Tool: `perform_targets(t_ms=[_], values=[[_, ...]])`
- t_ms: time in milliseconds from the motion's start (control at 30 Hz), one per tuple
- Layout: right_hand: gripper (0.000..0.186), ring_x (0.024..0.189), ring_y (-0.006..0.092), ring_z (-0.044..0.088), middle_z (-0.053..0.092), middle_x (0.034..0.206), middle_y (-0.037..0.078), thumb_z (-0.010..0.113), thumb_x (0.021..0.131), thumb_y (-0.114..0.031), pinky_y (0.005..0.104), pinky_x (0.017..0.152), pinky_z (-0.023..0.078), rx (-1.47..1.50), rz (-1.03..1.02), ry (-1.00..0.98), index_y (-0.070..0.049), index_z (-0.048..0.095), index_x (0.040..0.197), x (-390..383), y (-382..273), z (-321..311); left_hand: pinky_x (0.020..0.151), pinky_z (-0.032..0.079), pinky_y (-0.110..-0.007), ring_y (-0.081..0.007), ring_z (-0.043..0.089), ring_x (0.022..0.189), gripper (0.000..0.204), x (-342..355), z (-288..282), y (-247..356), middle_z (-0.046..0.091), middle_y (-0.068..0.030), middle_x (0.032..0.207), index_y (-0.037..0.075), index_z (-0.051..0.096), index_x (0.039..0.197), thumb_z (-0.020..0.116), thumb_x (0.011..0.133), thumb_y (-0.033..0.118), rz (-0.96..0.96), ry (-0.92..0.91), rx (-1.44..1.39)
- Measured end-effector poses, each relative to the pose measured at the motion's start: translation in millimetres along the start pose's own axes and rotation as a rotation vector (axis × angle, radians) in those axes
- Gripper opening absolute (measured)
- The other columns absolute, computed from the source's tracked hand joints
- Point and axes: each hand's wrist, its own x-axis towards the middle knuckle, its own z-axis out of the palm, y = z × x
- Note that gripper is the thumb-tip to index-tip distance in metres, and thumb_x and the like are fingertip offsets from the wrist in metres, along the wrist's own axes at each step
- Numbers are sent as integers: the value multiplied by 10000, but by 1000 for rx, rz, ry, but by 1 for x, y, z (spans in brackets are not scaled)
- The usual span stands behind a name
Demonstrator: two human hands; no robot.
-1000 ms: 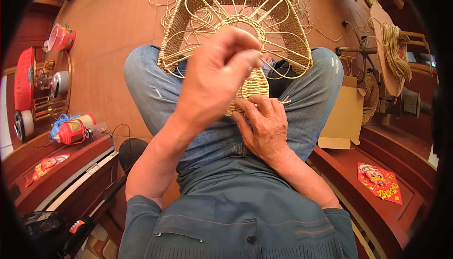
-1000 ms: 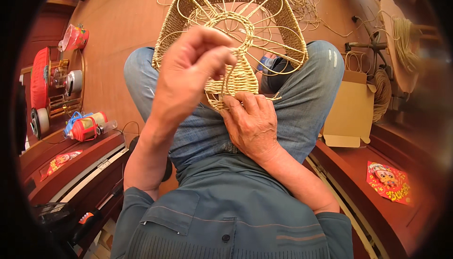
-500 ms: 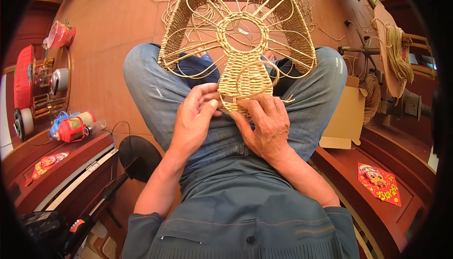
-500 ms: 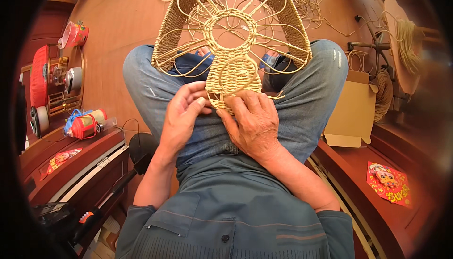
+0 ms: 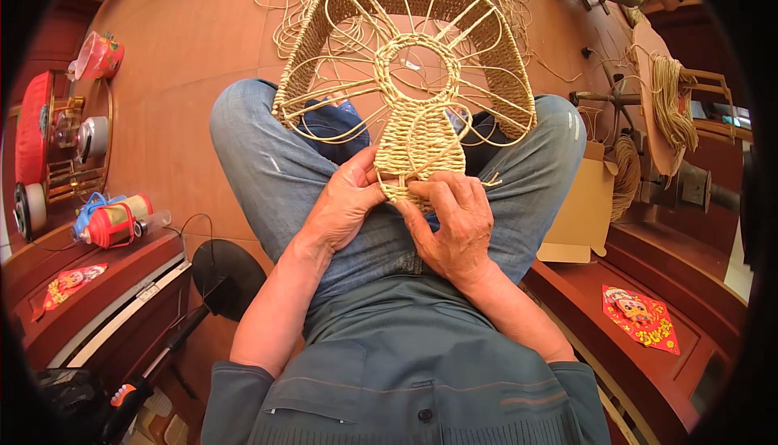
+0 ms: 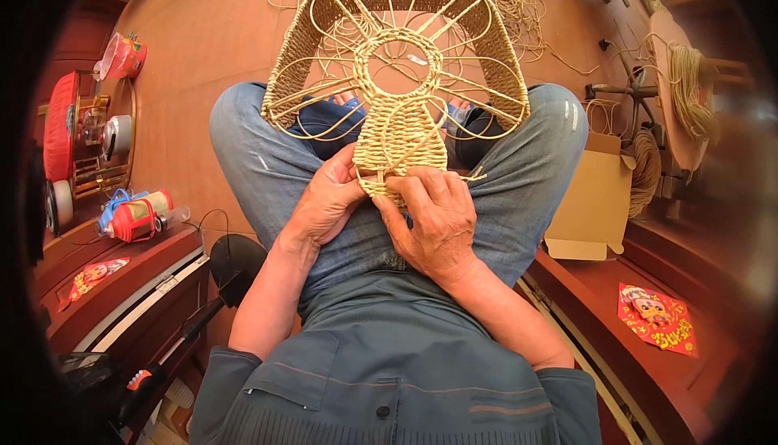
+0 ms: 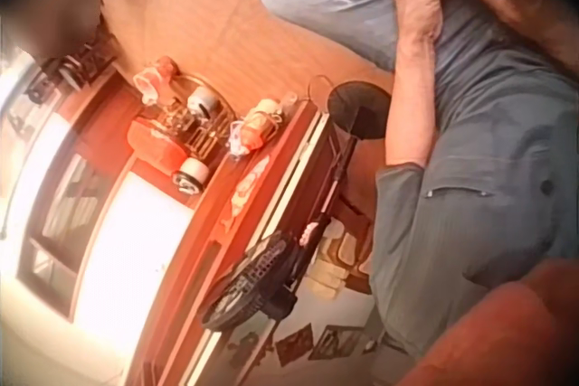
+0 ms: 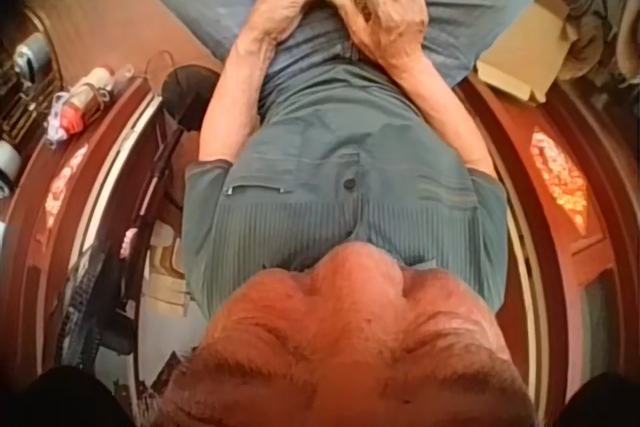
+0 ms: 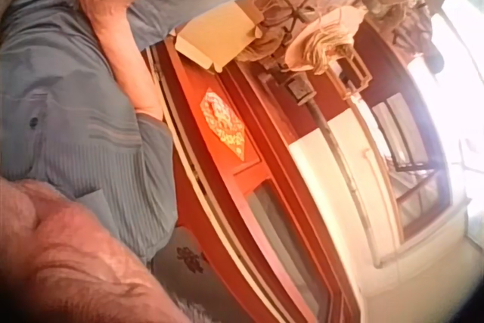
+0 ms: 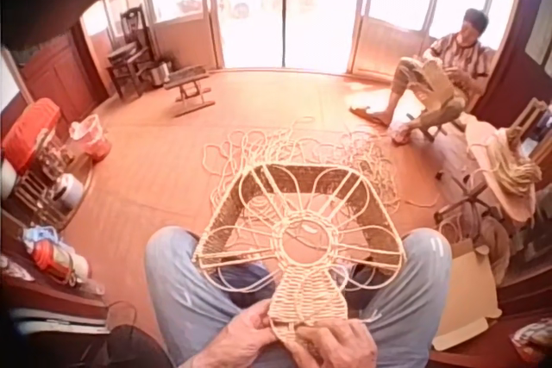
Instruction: The person is weaving a wicker or straw object by interlacing fibers around a shaped frame.
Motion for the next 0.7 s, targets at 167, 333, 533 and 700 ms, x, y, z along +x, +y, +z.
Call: perform_targets(t_ms=[167,333,533,700], values=[[234,894,275,627,658,984,60,864,843,-183,401,788,496,-9,0,23,-99,734,1017,1,-1,1,1005,569,-326,-165,681,1171,581,-3,2,-3,653,-82,1399,18,470,1524,699,990,-2,-10,18,-40],[229,881,275,621,654,973,60,863,843,-175,396,782,494,-8,-1,8,-95,733,1014,0,-2,2,695,450,-241,-61,475,726,481,-12,4,-10,599,10,1041,47,517,1448,599,983,-44,-69,33,-185],[229,874,273,615,648,967,60,863,836,-164,392,778,495,-2,-1,11,-96,735,1014,0,0,3,703,465,-255,-76,503,740,542,-15,4,-12,615,-33,1114,35,489,1495,556,963,-45,13,5,-364],[228,870,273,612,645,967,61,865,830,-159,389,771,495,2,3,23,-98,735,1008,-1,0,4,706,471,-279,-79,498,717,507,-21,7,-12,627,-40,1077,40,513,1469,565,967,-6,80,104,-339]])
